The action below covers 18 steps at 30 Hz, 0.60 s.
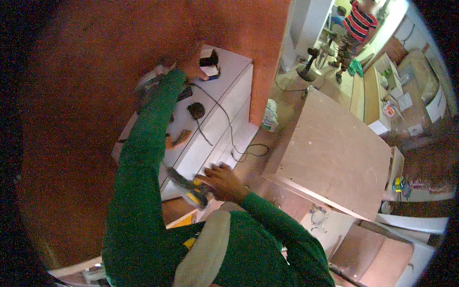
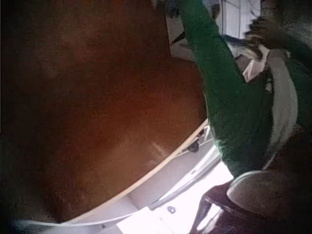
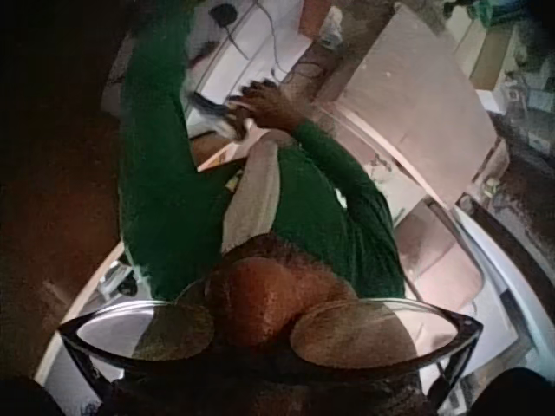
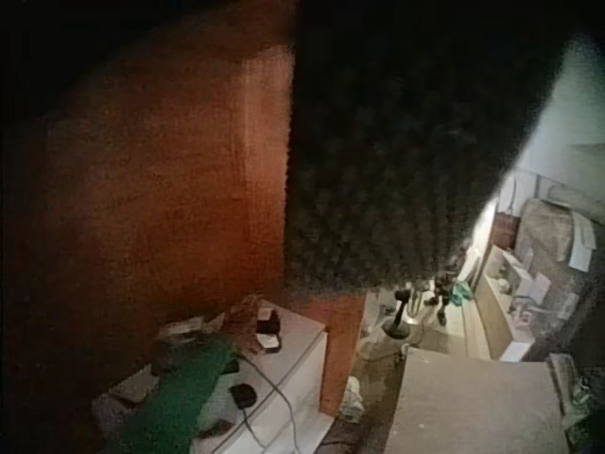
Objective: The person uses a drill to secure screws into a wooden cabinet frame, then picks up and inserts a wooden panel into the cabinet structure, checking the fit by hand.
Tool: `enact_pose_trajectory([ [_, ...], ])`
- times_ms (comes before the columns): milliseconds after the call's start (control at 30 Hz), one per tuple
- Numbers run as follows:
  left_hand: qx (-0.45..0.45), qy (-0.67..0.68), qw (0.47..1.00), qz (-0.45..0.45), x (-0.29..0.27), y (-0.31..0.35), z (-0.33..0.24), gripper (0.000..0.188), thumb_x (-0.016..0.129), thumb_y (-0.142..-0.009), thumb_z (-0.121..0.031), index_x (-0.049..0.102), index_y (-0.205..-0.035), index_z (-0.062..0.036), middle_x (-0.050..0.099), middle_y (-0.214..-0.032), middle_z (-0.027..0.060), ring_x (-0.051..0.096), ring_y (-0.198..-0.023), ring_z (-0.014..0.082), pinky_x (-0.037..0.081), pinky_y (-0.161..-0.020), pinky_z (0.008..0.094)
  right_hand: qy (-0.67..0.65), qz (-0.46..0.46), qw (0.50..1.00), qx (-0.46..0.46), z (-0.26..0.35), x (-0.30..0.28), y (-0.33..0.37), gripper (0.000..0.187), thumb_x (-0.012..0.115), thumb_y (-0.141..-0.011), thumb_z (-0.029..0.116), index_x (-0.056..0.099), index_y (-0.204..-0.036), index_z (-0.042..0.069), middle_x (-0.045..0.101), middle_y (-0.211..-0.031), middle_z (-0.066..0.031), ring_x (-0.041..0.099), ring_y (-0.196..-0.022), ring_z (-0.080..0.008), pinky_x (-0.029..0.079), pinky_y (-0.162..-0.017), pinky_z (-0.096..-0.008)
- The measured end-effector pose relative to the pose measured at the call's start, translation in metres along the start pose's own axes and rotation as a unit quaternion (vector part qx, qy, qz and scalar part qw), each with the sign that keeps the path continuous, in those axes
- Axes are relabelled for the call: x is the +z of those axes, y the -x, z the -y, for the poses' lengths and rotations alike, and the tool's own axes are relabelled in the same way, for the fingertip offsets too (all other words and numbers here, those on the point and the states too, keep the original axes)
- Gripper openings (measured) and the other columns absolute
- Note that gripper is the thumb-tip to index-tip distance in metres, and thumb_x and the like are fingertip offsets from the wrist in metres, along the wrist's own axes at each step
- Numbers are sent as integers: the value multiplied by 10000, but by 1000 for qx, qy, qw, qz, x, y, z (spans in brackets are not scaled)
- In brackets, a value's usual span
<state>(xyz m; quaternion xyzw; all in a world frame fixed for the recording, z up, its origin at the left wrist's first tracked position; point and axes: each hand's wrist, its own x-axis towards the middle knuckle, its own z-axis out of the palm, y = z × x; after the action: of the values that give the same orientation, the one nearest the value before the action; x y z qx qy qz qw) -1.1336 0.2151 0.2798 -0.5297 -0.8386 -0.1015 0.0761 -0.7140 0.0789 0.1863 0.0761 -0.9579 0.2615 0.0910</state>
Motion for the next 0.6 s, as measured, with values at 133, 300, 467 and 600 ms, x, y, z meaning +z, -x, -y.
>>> enact_pose_trajectory([
  [133, 39, -68, 996, 49, 44, -52, -4, 1523, 1003, -448, -361, 119, -1663, -110, 272, -1681, 200, 231, -1558, 416, 316, -1220, 573, 16, -39, 978, 206, -31, -44, 144, 730, 835, -653, 266, 630, -1351, 204, 666, -1251, -70, 612, -1171, -313, 450, -994, -488],
  [300, 73, 36, 974, 211, 52, -97, 33, 1496, 984, -465, -319, 120, -1660, -70, 339, -1631, 265, 306, -1505, 466, 340, -1223, 487, -4, -205, 880, 428, -10, -32, 295, 781, 876, -567, 278, 659, -1307, 151, 710, -1195, -115, 651, -1089, -374, 497, -996, -490],
  [467, 16, -4, 983, 185, 75, -107, 30, 1332, 964, -491, -292, 266, -1590, -12, 444, -1544, 283, 444, -1425, 400, 350, -1215, 448, -74, -351, 694, 624, 51, -1, 370, 817, 776, -532, 62, 616, -1333, 86, 682, -1131, -128, 674, -1047, -327, 555, -934, -414],
  [600, 112, 148, 968, 167, 64, -85, 3, 1142, 960, -534, -278, 404, -1495, -14, 510, -1474, 252, 484, -1392, 387, 380, -1179, 449, -97, -404, 606, 678, 87, 24, 407, 784, 748, -622, 61, 559, -1383, 41, 632, -1102, -90, 623, -1008, -229, 529, -913, -358],
])
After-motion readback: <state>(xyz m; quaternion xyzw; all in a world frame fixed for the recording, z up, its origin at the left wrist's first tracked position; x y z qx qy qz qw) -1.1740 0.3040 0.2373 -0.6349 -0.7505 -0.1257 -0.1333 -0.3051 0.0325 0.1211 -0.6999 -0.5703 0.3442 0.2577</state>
